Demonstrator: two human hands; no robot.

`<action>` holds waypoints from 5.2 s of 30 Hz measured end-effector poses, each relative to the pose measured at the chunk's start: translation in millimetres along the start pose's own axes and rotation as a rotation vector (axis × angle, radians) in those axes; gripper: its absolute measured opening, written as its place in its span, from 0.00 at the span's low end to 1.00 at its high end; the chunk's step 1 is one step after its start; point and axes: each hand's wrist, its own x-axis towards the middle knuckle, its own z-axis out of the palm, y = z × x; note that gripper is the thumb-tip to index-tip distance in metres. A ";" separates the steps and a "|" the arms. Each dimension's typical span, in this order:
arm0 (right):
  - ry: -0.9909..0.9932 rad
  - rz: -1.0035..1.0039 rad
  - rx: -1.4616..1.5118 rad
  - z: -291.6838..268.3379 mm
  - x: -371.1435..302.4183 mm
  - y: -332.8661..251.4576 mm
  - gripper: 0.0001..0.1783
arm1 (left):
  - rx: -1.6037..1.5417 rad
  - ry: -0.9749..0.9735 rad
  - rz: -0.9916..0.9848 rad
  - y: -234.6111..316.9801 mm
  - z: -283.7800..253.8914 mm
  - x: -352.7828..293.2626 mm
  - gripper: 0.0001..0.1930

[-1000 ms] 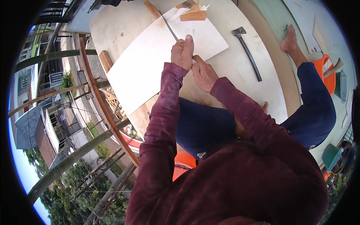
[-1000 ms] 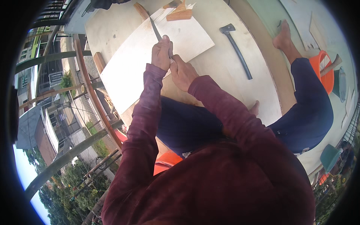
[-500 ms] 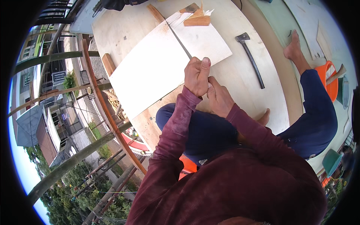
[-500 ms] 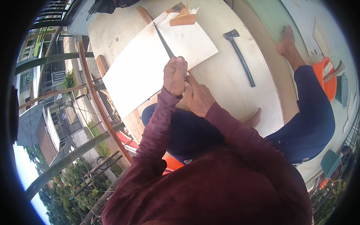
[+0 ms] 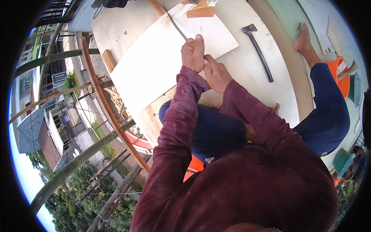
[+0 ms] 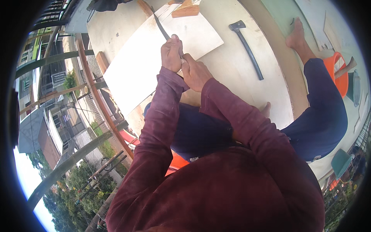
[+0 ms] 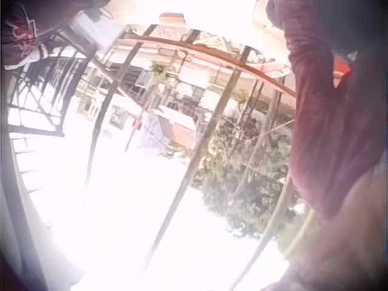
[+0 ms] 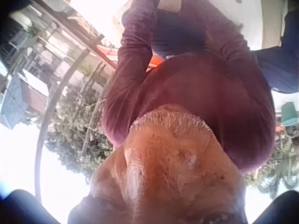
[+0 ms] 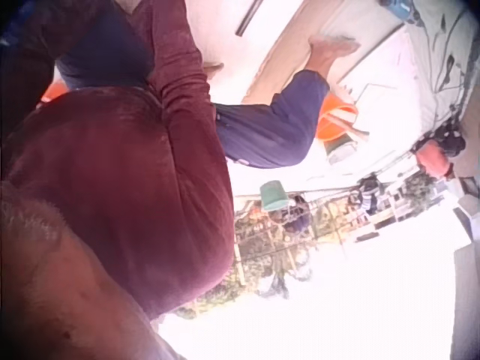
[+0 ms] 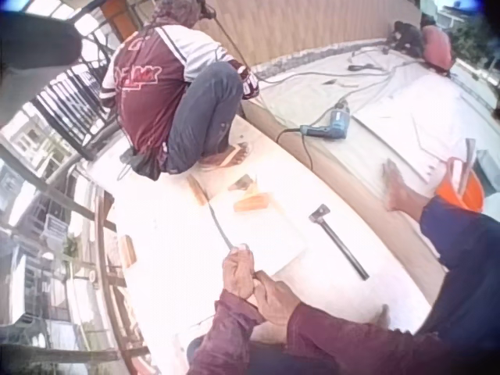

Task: The person sits on an elevated work platform and uses a hand saw to cut a rectangular piece of plywood along a marked line. After sawing, the person uses a tape measure to measure the cut piece.

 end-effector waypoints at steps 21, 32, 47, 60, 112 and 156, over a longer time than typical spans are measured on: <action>0.058 -0.033 0.042 -12.8 -58.6 3.3 0.25 | 0.144 -0.005 0.207 36.6 25.9 -54.5 0.34; 0.060 -0.007 0.024 -4.2 -38.9 3.1 0.21 | 0.020 0.003 0.080 9.8 15.1 -30.3 0.36; 0.120 -0.135 -0.015 -5.4 -51.5 6.7 0.20 | -0.017 0.032 0.125 22.3 24.7 -49.8 0.33; 0.072 -0.004 -0.027 -18.5 -36.3 -1.8 0.22 | 0.088 0.039 0.122 23.4 28.3 -29.4 0.33; 0.067 -0.011 -0.039 -17.4 19.3 13.4 0.22 | 0.178 0.052 0.050 -7.4 19.8 23.4 0.35; 0.077 0.010 0.036 -4.6 21.8 17.7 0.24 | 0.239 -0.037 -0.030 7.2 11.9 26.3 0.37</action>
